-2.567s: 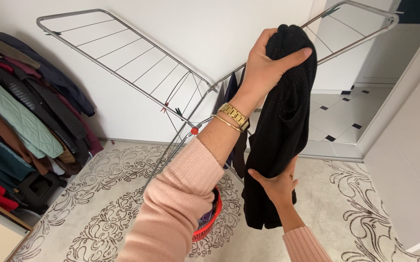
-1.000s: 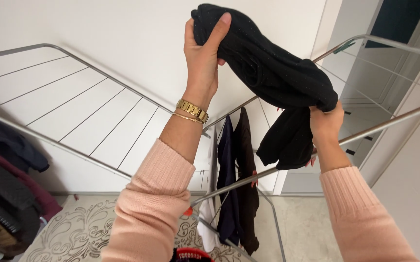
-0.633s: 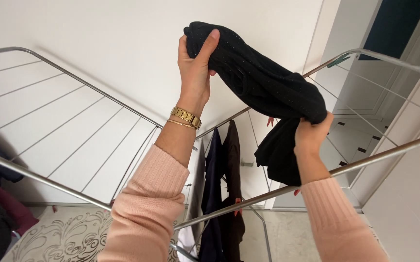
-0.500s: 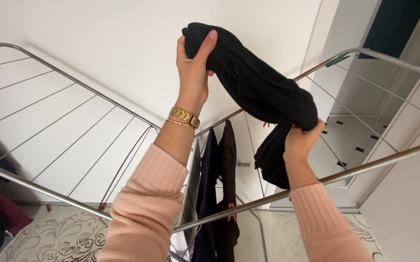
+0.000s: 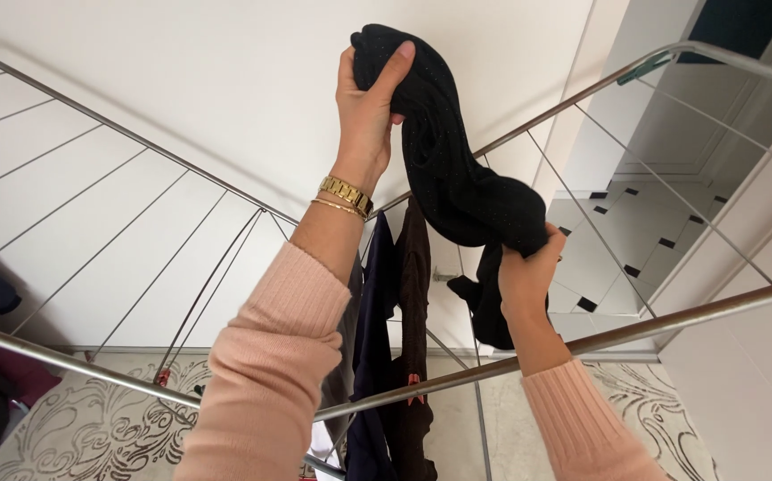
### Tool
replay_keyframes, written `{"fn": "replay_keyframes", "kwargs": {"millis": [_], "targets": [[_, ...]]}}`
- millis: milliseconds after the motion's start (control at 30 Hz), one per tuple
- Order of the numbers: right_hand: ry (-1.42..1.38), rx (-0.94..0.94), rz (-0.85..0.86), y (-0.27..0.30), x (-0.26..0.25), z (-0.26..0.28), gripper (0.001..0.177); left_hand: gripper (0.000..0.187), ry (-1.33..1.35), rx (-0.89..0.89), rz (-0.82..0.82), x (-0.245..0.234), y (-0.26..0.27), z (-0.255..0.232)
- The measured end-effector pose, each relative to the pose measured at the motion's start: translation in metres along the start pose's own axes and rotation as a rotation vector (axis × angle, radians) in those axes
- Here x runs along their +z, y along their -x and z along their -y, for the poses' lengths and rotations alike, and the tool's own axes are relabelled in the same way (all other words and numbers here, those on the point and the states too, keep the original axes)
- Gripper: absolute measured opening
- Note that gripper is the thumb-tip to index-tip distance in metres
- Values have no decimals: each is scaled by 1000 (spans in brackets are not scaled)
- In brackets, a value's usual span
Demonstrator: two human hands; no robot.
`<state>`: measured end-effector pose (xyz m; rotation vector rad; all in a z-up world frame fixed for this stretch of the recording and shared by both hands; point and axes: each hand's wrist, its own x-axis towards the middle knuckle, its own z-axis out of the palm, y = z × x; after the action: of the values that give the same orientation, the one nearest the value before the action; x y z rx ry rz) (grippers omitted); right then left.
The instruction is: The person takes dark garments from a red laundry basket and hangs them on a metal drying rack. They unfold each item, drape it over the rack bars, and use red clothespins to secure the garments in place.
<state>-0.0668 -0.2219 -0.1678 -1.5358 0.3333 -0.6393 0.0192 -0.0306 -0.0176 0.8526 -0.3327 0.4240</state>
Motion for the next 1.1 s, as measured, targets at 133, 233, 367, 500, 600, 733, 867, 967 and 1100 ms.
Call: {"fn": "replay_keyframes", "kwargs": {"millis": [133, 233, 367, 500, 600, 733, 867, 967, 1100], "targets": [[10, 48, 45, 2, -12, -18, 53, 38, 7, 8, 51, 11, 5, 24], [22, 209, 64, 9, -24, -21, 49, 43, -42, -68, 92, 21, 14, 38], [98, 305, 145, 22, -43, -3, 59, 47, -122, -115, 203, 35, 25, 61], [119, 234, 199, 15, -67, -3, 103, 63, -323, -248, 356, 56, 49, 77], [103, -7, 246, 23, -96, 6, 109, 63, -322, -46, 490, 52, 76, 133], [177, -70, 216, 22, -112, 28, 99, 61, -422, -47, 676, 35, 87, 195], [273, -36, 214, 6, -133, 29, 84, 61, -570, -55, 863, 26, 104, 237], [425, -101, 250, -16, -142, 7, 81, 64, -602, -71, 940, 17, 112, 266], [965, -106, 340, -28, -145, -14, 78, 65, -612, -97, 1057, 8, 122, 297]]}}
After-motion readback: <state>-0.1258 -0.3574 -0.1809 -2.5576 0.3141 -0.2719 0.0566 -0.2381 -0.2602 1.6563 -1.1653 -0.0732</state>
